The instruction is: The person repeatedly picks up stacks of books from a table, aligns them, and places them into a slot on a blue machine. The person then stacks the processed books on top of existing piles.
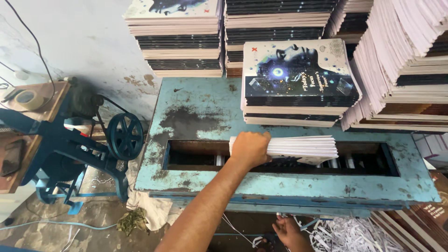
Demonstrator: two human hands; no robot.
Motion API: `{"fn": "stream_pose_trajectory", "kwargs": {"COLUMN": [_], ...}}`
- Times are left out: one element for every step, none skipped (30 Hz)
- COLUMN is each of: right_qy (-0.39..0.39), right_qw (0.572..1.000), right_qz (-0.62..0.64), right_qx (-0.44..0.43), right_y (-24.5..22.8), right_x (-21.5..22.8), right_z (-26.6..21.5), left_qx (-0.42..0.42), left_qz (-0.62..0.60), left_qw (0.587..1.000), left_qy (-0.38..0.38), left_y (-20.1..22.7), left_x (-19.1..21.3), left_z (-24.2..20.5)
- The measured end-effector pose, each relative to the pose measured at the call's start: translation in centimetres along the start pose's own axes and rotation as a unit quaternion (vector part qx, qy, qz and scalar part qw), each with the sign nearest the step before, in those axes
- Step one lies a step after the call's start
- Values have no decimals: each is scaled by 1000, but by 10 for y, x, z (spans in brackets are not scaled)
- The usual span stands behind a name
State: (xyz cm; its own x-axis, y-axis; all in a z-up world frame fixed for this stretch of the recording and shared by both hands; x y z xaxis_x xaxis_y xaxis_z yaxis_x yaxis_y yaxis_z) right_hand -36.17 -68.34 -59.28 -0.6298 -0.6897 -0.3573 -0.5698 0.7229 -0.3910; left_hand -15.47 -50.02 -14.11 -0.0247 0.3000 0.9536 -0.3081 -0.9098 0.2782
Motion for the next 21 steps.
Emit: {"fn": "stream_pose_trajectory", "kwargs": {"right_qy": [-14, -29, -45, -87, -108, -120, -128, -135, -150, -169, -192, -223, -232, -242, -251, -274, -297, -321, -313, -305, -296], "right_qw": [998, 992, 983, 972, 958, 941, 921, 901, 882, 863, 842, 816, 810, 803, 796, 785, 773, 759, 757, 755, 753], "right_qz": [-59, -119, -178, -218, -266, -317, -368, -411, -447, -476, -502, -531, -536, -542, -549, -551, -553, -555, -558, -561, -564], "right_qx": [-6, -12, -17, -16, -9, 0, 9, 18, 26, 30, 34, 46, 48, 49, 51, 72, 93, 114, 132, 148, 165], "right_y": [1, -2, -6, -12, -18, -27, -36, -44, -52, -57, -62, -69, -75, -84, -91, -101, -111, -122, -137, -151, -163], "right_x": [0, -4, -7, -15, -21, -23, -25, -26, -29, -29, -30, -40, -49, -55, -64, -77, -92, -110, -124, -139, -152], "right_z": [-2, -3, -6, -11, -16, -22, -29, -37, -45, -56, -69, -78, -87, -99, -111, -127, -144, -162, -176, -190, -205], "left_qx": [1, -1, -3, -4, -1, 0, 1, -2, -6, -9, -11, -12, -14, -14, -14, -13, -13, -14, -14, -8, -3], "left_qz": [-4, -3, -2, 1, 3, 3, 2, -5, -11, -19, -20, -18, -16, -13, -11, -9, -11, -12, -12, -12, -11], "left_qw": [1000, 1000, 1000, 1000, 1000, 1000, 1000, 1000, 1000, 1000, 1000, 1000, 1000, 1000, 1000, 1000, 1000, 1000, 999, 999, 999], "left_qy": [1, -3, -7, -11, -12, -16, -20, -11, -2, 6, -4, -9, -14, -16, -18, -20, -23, -25, -28, -31, -34], "left_y": [1, 2, 3, 2, 0, 0, 1, 2, 1, 2, 5, 4, 4, 4, 4, 4, 6, 6, 6, 6, 6], "left_x": [0, -1, -2, 0, 1, 1, 0, 2, 5, 6, 3, 3, 4, 4, 5, 5, 4, 5, 6, 6, 6], "left_z": [-1, -1, -2, -1, -1, -1, -1, -1, -1, -3, -5, -4, -3, -2, -2, -2, -3, -4, -4, -5, -6]}}
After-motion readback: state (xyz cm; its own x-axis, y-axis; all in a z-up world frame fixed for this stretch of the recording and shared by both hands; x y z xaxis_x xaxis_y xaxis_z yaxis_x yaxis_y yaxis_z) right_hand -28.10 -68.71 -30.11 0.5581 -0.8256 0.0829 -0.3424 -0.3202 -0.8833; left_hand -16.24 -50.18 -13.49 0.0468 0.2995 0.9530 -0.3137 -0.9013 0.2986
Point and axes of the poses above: each hand's wrist, its own z-axis towards the middle knuckle, its own x-axis out of the back of the hand, y = z × x, the point moved 10 cm from there along z, towards the middle knuckle, and after that the axes turned 6 degrees about x, right-handed, at the moved point
